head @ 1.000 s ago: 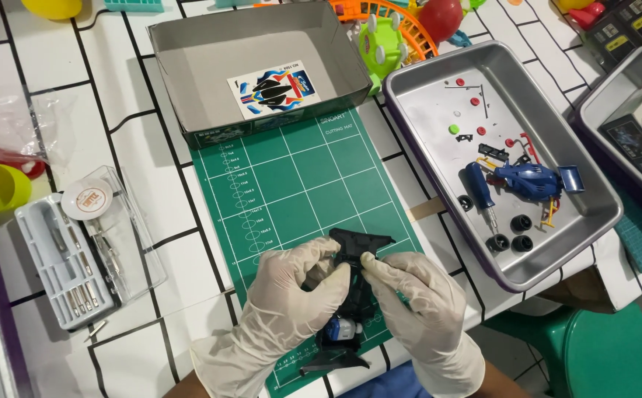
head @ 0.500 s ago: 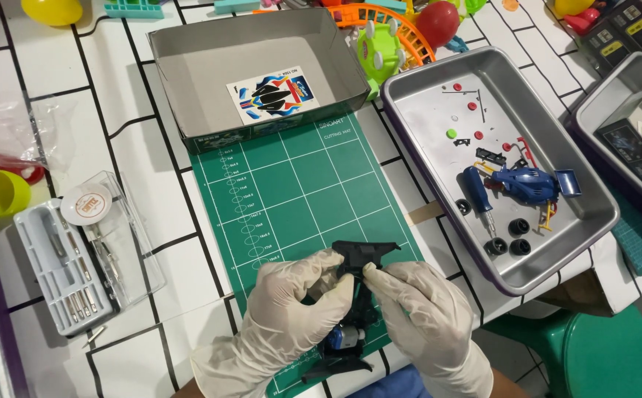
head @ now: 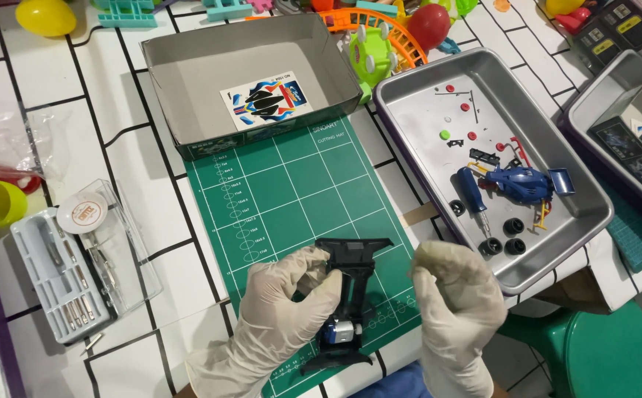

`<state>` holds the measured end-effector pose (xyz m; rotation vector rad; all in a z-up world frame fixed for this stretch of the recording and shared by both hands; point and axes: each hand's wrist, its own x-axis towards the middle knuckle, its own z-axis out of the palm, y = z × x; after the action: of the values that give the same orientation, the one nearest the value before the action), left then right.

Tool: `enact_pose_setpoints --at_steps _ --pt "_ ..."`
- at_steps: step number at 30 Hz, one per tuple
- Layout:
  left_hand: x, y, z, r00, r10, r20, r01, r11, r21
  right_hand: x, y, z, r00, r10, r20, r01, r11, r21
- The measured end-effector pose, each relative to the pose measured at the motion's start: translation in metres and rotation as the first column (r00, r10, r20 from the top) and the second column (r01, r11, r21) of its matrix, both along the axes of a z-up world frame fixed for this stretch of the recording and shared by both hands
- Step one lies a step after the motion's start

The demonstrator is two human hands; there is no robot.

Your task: The person assembles a black plastic toy vehicle on a green cutting mat. They use a screwdriver to tighten screws on the chassis, then attach wheels and other small components by hand. The person picks up parts from a nearby tray and fits them onto the main body of the toy.

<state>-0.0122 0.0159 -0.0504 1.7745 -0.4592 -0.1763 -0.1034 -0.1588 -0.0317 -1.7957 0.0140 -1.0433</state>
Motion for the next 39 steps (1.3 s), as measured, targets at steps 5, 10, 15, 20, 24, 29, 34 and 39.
enact_pose_setpoints --at_steps 5,10,15,20,24,29,34,39 --pt "-0.001 -0.002 0.002 0.999 -0.018 0.033 0.019 1.0 -0.014 0.005 0.004 0.026 0.786 0.289 -0.546 0.095 0.817 0.569" --pt "-0.002 -0.001 0.005 0.996 -0.086 0.011 0.087 0.994 -0.069 0.009 0.006 0.027 0.769 0.363 -0.526 0.053 0.784 0.619" --pt "-0.002 0.001 0.014 0.995 -0.098 -0.003 0.098 0.991 -0.095 0.011 0.009 0.029 0.74 0.4 -0.54 0.045 0.772 0.634" --pt "-0.002 0.002 0.024 0.989 -0.146 -0.005 0.144 0.979 -0.143 0.009 0.009 0.029 0.758 0.447 -0.475 -0.035 0.755 0.655" --pt "-0.004 0.002 0.021 0.995 -0.096 -0.017 0.094 0.992 -0.085 0.007 0.009 0.027 0.759 0.44 -0.479 -0.035 0.763 0.646" --pt "-0.002 0.002 0.021 0.99 -0.139 0.003 0.138 0.983 -0.124 0.008 0.015 0.029 0.793 0.425 -0.437 0.001 0.717 0.697" --pt "-0.003 0.002 0.015 0.994 -0.105 0.002 0.105 0.99 -0.095 0.012 0.025 0.045 0.765 0.35 -0.541 0.117 0.75 0.651" --pt "-0.003 0.002 0.017 0.993 -0.12 -0.01 0.118 0.986 -0.117 0.011 0.022 0.044 0.763 0.345 -0.547 0.119 0.756 0.644"
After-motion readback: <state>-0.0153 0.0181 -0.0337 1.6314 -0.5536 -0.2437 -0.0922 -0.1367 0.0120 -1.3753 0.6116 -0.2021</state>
